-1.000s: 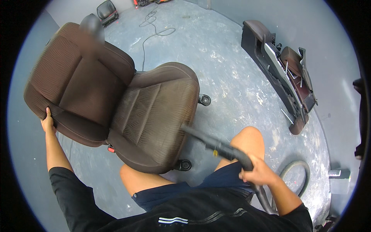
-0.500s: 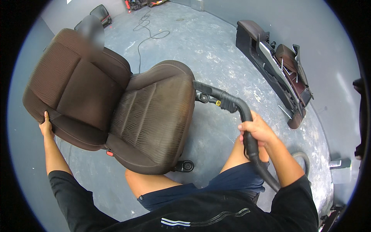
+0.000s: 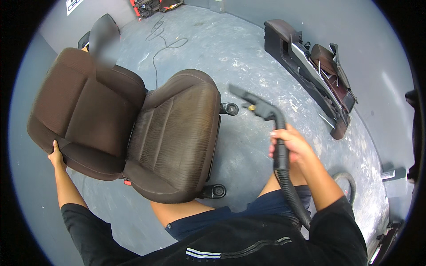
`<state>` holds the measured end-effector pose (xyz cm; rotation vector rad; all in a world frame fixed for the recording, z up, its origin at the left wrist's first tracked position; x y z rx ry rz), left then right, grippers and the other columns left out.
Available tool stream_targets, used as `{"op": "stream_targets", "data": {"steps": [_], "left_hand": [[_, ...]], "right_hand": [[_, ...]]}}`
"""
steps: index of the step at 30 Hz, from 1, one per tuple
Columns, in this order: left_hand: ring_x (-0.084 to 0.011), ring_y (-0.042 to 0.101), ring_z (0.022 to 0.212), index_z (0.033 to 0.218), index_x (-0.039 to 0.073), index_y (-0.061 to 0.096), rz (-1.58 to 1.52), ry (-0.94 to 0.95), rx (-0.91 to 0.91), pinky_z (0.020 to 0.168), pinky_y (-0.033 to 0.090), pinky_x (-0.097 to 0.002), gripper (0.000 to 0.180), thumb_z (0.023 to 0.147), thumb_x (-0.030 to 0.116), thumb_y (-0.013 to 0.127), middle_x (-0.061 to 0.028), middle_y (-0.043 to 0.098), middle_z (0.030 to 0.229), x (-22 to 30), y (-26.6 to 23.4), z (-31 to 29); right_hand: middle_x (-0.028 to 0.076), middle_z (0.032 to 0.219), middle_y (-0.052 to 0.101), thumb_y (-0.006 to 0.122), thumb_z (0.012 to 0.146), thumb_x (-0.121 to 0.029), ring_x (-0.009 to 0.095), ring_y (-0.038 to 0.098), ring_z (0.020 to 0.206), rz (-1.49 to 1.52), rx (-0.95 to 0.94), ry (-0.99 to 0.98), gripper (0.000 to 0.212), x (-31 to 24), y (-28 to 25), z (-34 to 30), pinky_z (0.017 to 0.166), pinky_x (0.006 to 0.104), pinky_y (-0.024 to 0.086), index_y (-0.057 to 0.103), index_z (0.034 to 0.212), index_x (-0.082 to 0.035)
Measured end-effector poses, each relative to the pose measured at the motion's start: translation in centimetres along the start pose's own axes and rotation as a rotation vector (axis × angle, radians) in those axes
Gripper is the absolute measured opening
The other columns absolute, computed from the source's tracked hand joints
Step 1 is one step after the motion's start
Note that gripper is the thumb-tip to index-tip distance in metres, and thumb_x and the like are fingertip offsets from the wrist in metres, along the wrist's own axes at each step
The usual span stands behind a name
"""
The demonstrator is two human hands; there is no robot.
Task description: The person uses a vacuum cleaner with a hose and nozzle to clean a brown car seat. They systematically vacuum the headrest, backrest, seat cushion, and side bolsters, moving the nozzle across the fabric surfaces.
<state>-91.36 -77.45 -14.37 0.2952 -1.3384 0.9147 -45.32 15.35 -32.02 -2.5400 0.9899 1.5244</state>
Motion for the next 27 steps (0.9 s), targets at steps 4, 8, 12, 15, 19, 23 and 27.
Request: {"op": "stream_targets", "data": {"steps": [4, 8, 12, 15, 19, 23, 27], "left_hand": [[-0.0317, 0.065, 0.130, 0.155, -0.004, 0.046, 0.053, 0.098, 0.021, 0.111, 0.052, -0.0463, 0.102, 0.087, 0.057, 0.090, -0.0177, 0.064, 0.149, 0.4, -0.2, 0.2], [-0.0312, 0.065, 0.130, 0.153, -0.004, 0.050, 0.119, 0.090, 0.079, 0.110, 0.052, -0.0460, 0.097, 0.087, 0.056, 0.090, -0.0174, 0.064, 0.148, 0.2, -0.5, 0.7], [-0.0322, 0.064, 0.131, 0.154, -0.005, 0.049, 0.118, 0.078, 0.059, 0.112, 0.051, -0.0450, 0.099, 0.087, 0.057, 0.089, -0.0184, 0.063, 0.150, 0.2, -0.3, 1.1], [-0.0334, 0.064, 0.132, 0.155, -0.005, 0.045, 0.043, -0.003, 0.022, 0.113, 0.051, -0.0458, 0.102, 0.088, 0.057, 0.089, -0.0193, 0.061, 0.152, -0.2, -0.1, 1.2], [-0.0347, 0.063, 0.133, 0.157, -0.006, 0.042, 0.113, 0.038, 0.011, 0.113, 0.051, -0.0481, 0.104, 0.088, 0.058, 0.088, -0.0201, 0.059, 0.153, 0.7, -0.4, 1.1], [-0.0349, 0.063, 0.132, 0.157, -0.007, 0.042, 0.100, 0.055, -0.026, 0.113, 0.051, -0.0480, 0.106, 0.088, 0.059, 0.088, -0.0202, 0.061, 0.152, 0.9, -0.3, 1.1], [-0.0342, 0.064, 0.131, 0.157, -0.007, 0.042, 0.138, 0.038, 0.020, 0.112, 0.052, -0.0473, 0.106, 0.088, 0.059, 0.088, -0.0200, 0.062, 0.151, 0.7, -0.5, 1.3]], "right_hand": [[0.010, 0.081, 0.061, 0.072, 0.094, -0.010, 0.026, 0.070, 0.064, 0.011, -0.113, 0.040, 0.029, 4.3, 3.7, -1.2, 0.059, 0.0483, 0.065, 0.052, 0.114, -0.009], [0.012, 0.078, 0.059, 0.072, 0.091, -0.007, 0.029, 0.070, 0.058, -0.015, -0.137, 0.141, 0.034, 7.4, 0.7, -9.8, 0.053, 0.0465, 0.061, 0.049, 0.115, -0.003], [0.012, 0.080, 0.061, 0.074, 0.092, -0.008, 0.029, 0.067, 0.054, -0.145, -0.042, 0.002, 0.035, 3.0, -2.4, -10.1, 0.053, 0.0455, 0.061, 0.049, 0.117, -0.002], [0.011, 0.080, 0.062, 0.073, 0.094, -0.010, 0.028, 0.069, 0.060, 0.044, 0.163, -0.002, 0.028, 1.2, -1.5, -3.4, 0.056, 0.0480, 0.064, 0.051, 0.110, -0.004], [0.011, 0.081, 0.061, 0.072, 0.094, -0.009, 0.028, 0.070, 0.064, 0.073, -0.104, 0.131, 0.024, 5.8, 4.6, 0.4, 0.060, 0.0517, 0.065, 0.052, 0.107, -0.005], [0.012, 0.080, 0.059, 0.070, 0.094, -0.007, 0.029, 0.068, 0.060, 0.103, -0.197, 0.161, 0.034, 9.7, 3.1, -6.4, 0.057, 0.0485, 0.062, 0.050, 0.121, -0.003], [0.012, 0.081, 0.061, 0.073, 0.093, -0.008, 0.028, 0.070, 0.063, -0.101, -0.052, 0.172, 0.045, 7.1, -0.7, -8.1, 0.057, 0.0467, 0.062, 0.045, 0.128, -0.005]]}}
Point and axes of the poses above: each hand's wrist, its own z-axis towards the middle knuckle, its own y-axis out of the palm, x = y × z, the point moved 9 cm from there along z, towards the middle knuckle
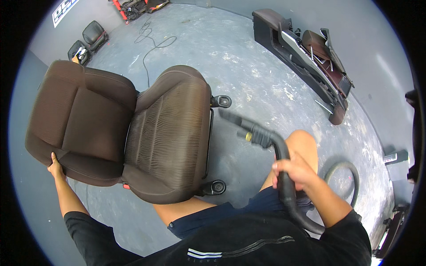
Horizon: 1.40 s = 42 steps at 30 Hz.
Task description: The person uses a vacuum cleaner with a hose and nozzle to clean a brown car seat. They systematically vacuum the headrest, backrest, seat cushion, and side bolsters, moving the nozzle across the fabric surfaces.
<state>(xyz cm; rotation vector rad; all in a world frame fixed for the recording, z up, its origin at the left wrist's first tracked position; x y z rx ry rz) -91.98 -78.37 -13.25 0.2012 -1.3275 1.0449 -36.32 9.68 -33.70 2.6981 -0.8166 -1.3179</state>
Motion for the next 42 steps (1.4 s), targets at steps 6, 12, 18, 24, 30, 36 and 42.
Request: {"op": "stream_targets", "data": {"steps": [6, 12, 18, 24, 30, 36, 42], "left_hand": [[-0.0336, 0.065, 0.129, 0.157, -0.007, 0.042, -0.057, -0.008, -0.049, 0.111, 0.053, -0.0466, 0.108, 0.087, 0.060, 0.088, -0.0201, 0.063, 0.149, -0.2, 0.2, 0.7], [-0.0361, 0.063, 0.134, 0.159, -0.008, 0.039, -0.003, 0.037, -0.030, 0.114, 0.050, -0.0491, 0.120, 0.081, 0.071, 0.087, -0.0214, 0.059, 0.154, -0.8, -0.2, 1.6], [-0.0370, 0.062, 0.134, 0.161, -0.007, 0.035, -0.014, 0.000, -0.026, 0.114, 0.050, -0.0496, 0.124, 0.081, 0.072, 0.087, -0.0228, 0.057, 0.155, -0.9, 0.0, 1.9], [-0.0366, 0.060, 0.137, 0.161, -0.006, 0.035, -0.001, 0.016, -0.058, 0.116, 0.048, -0.0486, 0.123, 0.081, 0.072, 0.086, -0.0231, 0.055, 0.157, -0.5, -0.1, 1.4], [-0.0326, 0.064, 0.132, 0.156, -0.007, 0.045, 0.048, -0.014, 0.036, 0.113, 0.050, -0.0453, 0.107, 0.086, 0.062, 0.088, -0.0206, 0.063, 0.150, -0.9, -0.6, 1.7], [-0.0398, 0.057, 0.141, 0.163, -0.006, 0.030, 0.003, 0.064, -0.071, 0.118, 0.047, -0.0520, 0.126, 0.082, 0.073, 0.085, -0.0254, 0.054, 0.158, -0.3, 0.0, 2.0], [-0.0346, 0.062, 0.134, 0.157, -0.007, 0.043, 0.019, 0.006, 0.001, 0.114, 0.050, -0.0464, 0.111, 0.085, 0.066, 0.087, -0.0203, 0.061, 0.152, -0.5, -0.5, 1.9]], "right_hand": [[0.010, 0.082, 0.062, 0.076, 0.094, -0.011, 0.028, 0.071, 0.066, 0.211, -0.090, -0.095, 0.035, -4.2, 4.3, 6.6, 0.061, 0.0514, 0.065, 0.048, 0.116, -0.010], [0.013, 0.082, 0.061, 0.073, 0.095, -0.012, 0.031, 0.069, 0.066, 0.228, -0.099, -0.016, 0.039, 0.6, 2.7, 5.0, 0.063, 0.0544, 0.064, 0.046, 0.123, -0.011], [0.009, 0.082, 0.063, 0.074, 0.097, -0.015, 0.027, 0.070, 0.065, 0.282, -0.075, -0.108, 0.031, -3.3, 2.8, 8.5, 0.063, 0.0515, 0.066, 0.049, 0.115, -0.011], [0.010, 0.082, 0.062, 0.073, 0.098, -0.013, 0.030, 0.070, 0.065, 0.388, -0.139, -0.047, 0.030, -0.8, 5.1, 6.3, 0.064, 0.0534, 0.065, 0.049, 0.116, -0.010], [0.011, 0.084, 0.064, 0.074, 0.092, -0.008, 0.030, 0.073, 0.067, 0.049, -0.322, 0.089, 0.035, 3.2, 0.9, -4.9, 0.064, 0.0452, 0.061, 0.051, 0.119, -0.005], [0.010, 0.086, 0.069, 0.074, 0.089, -0.003, 0.022, 0.075, 0.069, -0.375, -0.036, -0.118, 0.051, -0.7, -1.1, -5.6, 0.064, 0.0360, 0.059, 0.052, 0.135, 0.001], [0.009, 0.082, 0.069, 0.078, 0.089, -0.011, 0.020, 0.071, 0.068, -0.424, -0.017, -0.234, 0.051, -1.6, 2.7, -2.8, 0.067, 0.0342, 0.058, 0.056, 0.134, 0.000]]}}
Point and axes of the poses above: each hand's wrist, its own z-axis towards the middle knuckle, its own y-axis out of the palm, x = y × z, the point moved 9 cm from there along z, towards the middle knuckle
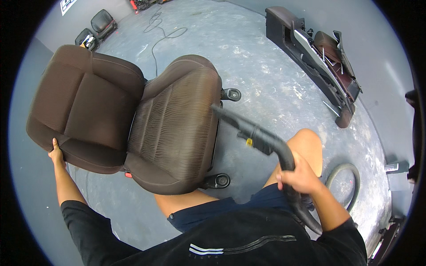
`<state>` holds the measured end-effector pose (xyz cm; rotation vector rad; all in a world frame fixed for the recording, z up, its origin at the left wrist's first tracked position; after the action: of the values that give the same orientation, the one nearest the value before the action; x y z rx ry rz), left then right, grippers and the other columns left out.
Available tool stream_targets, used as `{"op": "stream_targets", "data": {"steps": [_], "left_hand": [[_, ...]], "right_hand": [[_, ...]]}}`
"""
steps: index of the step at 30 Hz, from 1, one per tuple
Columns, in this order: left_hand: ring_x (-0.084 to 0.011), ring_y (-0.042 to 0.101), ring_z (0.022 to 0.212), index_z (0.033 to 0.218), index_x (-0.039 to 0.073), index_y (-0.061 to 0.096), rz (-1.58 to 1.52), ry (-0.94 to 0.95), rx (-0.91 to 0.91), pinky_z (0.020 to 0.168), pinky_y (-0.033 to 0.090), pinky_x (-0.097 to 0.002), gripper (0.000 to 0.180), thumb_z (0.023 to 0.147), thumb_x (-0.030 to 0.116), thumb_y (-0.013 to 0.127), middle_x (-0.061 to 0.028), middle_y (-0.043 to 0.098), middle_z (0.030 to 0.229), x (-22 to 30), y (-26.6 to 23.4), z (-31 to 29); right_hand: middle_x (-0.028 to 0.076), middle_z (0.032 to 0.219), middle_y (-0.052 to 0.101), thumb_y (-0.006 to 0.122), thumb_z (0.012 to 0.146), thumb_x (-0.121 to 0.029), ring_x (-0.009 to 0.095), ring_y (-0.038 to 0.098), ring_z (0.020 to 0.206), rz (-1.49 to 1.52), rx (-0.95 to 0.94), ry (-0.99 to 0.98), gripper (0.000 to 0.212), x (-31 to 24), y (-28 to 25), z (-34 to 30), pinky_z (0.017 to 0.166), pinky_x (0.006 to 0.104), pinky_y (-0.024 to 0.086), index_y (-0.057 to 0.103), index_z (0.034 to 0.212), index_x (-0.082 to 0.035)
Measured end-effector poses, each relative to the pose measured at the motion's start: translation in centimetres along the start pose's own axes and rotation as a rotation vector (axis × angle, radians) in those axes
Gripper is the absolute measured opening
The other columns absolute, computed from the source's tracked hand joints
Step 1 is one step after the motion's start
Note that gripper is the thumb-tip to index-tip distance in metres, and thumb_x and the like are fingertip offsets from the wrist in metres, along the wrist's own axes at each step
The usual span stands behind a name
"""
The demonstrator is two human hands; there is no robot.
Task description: The person uses a vacuum cleaner with a hose and nozzle to clean a brown car seat. They systematically vacuum the headrest, backrest, seat cushion, and side bolsters, moving the nozzle across the fabric surfaces.
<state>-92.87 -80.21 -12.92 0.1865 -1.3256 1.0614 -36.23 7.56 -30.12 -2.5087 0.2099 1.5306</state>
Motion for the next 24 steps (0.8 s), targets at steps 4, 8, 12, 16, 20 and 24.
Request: {"op": "stream_targets", "data": {"steps": [4, 8, 12, 16, 20, 24], "left_hand": [[-0.0346, 0.062, 0.135, 0.157, -0.007, 0.042, 0.016, 0.054, 0.018, 0.115, 0.049, -0.0464, 0.112, 0.085, 0.066, 0.087, -0.0212, 0.060, 0.153, 0.7, -0.1, -0.5], [-0.0343, 0.061, 0.136, 0.158, -0.007, 0.041, 0.021, 0.032, 0.017, 0.116, 0.049, -0.0460, 0.112, 0.085, 0.066, 0.087, -0.0215, 0.060, 0.153, 0.9, 0.0, -0.8], [-0.0345, 0.061, 0.136, 0.158, -0.008, 0.039, 0.010, -0.032, 0.035, 0.116, 0.048, -0.0456, 0.113, 0.086, 0.065, 0.087, -0.0220, 0.060, 0.153, 0.3, -0.1, -0.8], [-0.0352, 0.061, 0.136, 0.158, -0.009, 0.038, 0.015, 0.051, 0.023, 0.116, 0.048, -0.0457, 0.116, 0.085, 0.067, 0.087, -0.0221, 0.059, 0.154, 1.0, -0.1, -0.8], [-0.0357, 0.061, 0.138, 0.159, -0.009, 0.037, 0.014, 0.031, 0.022, 0.117, 0.048, -0.0460, 0.118, 0.084, 0.067, 0.087, -0.0230, 0.058, 0.155, 1.0, -0.1, -1.3], [-0.0363, 0.060, 0.138, 0.159, -0.010, 0.036, 0.052, -0.002, 0.046, 0.117, 0.048, -0.0465, 0.119, 0.084, 0.067, 0.087, -0.0244, 0.057, 0.155, 1.4, -0.3, -1.8]], "right_hand": [[0.006, 0.085, 0.072, 0.085, 0.084, -0.015, 0.024, 0.071, 0.082, -0.293, -0.240, -0.050, 0.052, 0.1, 2.6, -5.8, 0.081, 0.0387, 0.057, 0.064, 0.129, 0.000], [0.009, 0.087, 0.073, 0.083, 0.084, -0.014, 0.022, 0.071, 0.079, -0.372, -0.031, -0.140, 0.051, -2.7, -0.9, -4.4, 0.079, 0.0379, 0.057, 0.064, 0.129, 0.001], [0.012, 0.084, 0.066, 0.080, 0.083, -0.010, 0.022, 0.069, 0.078, -0.102, 0.102, -0.094, 0.045, -3.3, -2.0, 1.2, 0.072, 0.0376, 0.056, 0.062, 0.122, 0.004], [0.023, 0.086, 0.067, 0.080, 0.083, -0.014, 0.034, 0.073, 0.082, -0.501, -0.024, -0.316, 0.048, -2.9, 1.0, -2.5, 0.076, 0.0451, 0.057, 0.063, 0.125, 0.003], [0.025, 0.084, 0.072, 0.088, 0.082, -0.023, 0.047, 0.072, 0.077, -0.599, -0.374, -0.151, 0.050, -0.1, 2.0, -8.6, 0.071, 0.0483, 0.058, 0.063, 0.119, -0.001], [0.010, 0.077, 0.070, 0.083, 0.086, -0.014, 0.026, 0.074, 0.068, -0.409, 0.012, -0.301, 0.041, -6.8, -0.8, -5.5, 0.067, 0.0424, 0.058, 0.063, 0.119, -0.001]]}}
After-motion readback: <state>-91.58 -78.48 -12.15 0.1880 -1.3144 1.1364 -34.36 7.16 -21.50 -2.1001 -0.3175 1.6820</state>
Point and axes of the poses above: each hand's wrist, its own z-axis towards the middle knuckle, its own y-axis out of the palm, x = y × z, the point moved 9 cm from there along z, towards the middle knuckle
